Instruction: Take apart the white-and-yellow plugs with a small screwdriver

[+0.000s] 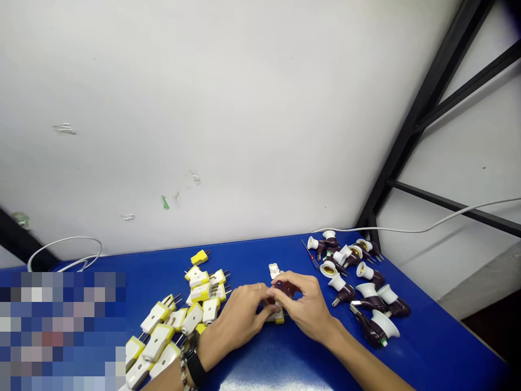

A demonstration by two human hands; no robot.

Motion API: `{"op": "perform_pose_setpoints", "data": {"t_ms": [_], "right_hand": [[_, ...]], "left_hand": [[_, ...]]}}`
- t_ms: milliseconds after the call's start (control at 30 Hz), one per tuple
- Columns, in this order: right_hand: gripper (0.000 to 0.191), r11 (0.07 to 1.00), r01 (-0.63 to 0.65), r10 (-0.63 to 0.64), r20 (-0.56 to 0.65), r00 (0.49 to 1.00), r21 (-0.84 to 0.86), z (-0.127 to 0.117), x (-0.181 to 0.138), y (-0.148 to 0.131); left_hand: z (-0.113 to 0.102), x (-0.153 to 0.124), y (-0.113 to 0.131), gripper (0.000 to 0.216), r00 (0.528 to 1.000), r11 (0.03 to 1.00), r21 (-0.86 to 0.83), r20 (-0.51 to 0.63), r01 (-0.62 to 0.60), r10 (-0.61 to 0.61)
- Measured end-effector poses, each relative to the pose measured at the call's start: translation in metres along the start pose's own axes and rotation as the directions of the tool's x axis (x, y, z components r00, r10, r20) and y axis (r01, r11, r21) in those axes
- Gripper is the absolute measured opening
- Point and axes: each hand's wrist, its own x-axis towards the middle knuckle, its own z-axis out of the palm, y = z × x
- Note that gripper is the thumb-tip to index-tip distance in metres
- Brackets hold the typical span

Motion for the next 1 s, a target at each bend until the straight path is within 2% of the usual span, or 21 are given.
{"op": "perform_pose_setpoints", "data": {"t_ms": [100,200,233,367,467,500,633,733,800,867,933,1000], "right_hand": [[0.009,0.999,-0.026,0.026,-0.001,1.000,0.034,0.0006,-0.0009,0.0002],[0.026,0.995,-0.033,0.026,0.076,0.997,0.096,-0.0011,-0.0017,0.0006],[0.027,0.995,-0.027,0.018,0.088,0.996,0.092,-0.0015,-0.0019,0.0010],[0.009,1.000,0.003,-0.002,0.023,1.000,-0.009,-0.0013,-0.0020,0.0036],[0.011,1.000,-0.017,0.017,-0.022,1.000,-0.007,-0.0014,-0.0020,0.0041],[0.009,1.000,-0.024,0.024,-0.008,1.000,0.013,-0.0020,-0.0019,0.0036],[0.026,0.998,-0.011,0.004,0.102,0.995,0.068,-0.0054,-0.0010,0.0007],[0.012,1.000,0.011,-0.011,0.054,0.999,0.000,-0.0058,-0.0005,0.0007],[0.006,0.999,-0.007,0.006,-0.012,1.000,-0.034,-0.0049,-0.0008,0.0018],[0.010,0.999,-0.037,0.036,-0.047,0.998,-0.025,-0.0044,-0.0011,0.0024],[0.010,0.998,-0.056,0.057,-0.025,0.998,0.014,-0.0047,-0.0010,0.0016],[0.019,0.997,-0.052,0.051,0.035,0.998,0.049,-0.0058,-0.0005,-0.0002]], "left_hand": [[0.0007,0.0003,-0.0014,0.017,1.000,1.000,0.005,0.003,0.004,-0.004],[-0.0002,0.0001,-0.0012,0.023,0.999,0.999,0.043,0.036,-0.001,-0.001],[-0.0007,-0.0001,-0.0005,0.025,0.999,0.999,0.054,0.045,-0.001,-0.002],[-0.0003,-0.0011,0.0028,0.018,0.999,0.998,0.063,0.022,0.025,-0.026],[0.0031,-0.0002,0.0028,0.014,0.999,0.998,0.040,0.006,0.052,-0.052],[0.0040,0.0004,0.0024,0.016,0.998,0.997,0.049,0.010,0.057,-0.058],[0.0028,0.0019,0.0026,0.022,0.996,0.991,0.121,0.060,0.063,-0.071],[-0.0001,0.0002,0.0048,0.024,0.995,0.993,0.112,0.082,0.046,-0.056],[0.0001,-0.0017,0.0054,0.019,0.997,0.995,0.095,0.057,0.038,-0.044],[0.0021,-0.0030,0.0043,0.014,0.999,0.997,0.072,0.010,0.040,-0.041],[0.0043,-0.0030,0.0023,0.012,0.999,0.997,0.062,-0.021,0.050,-0.049],[0.0047,-0.0018,0.0006,0.013,0.998,0.996,0.076,-0.010,0.056,-0.056]]}}
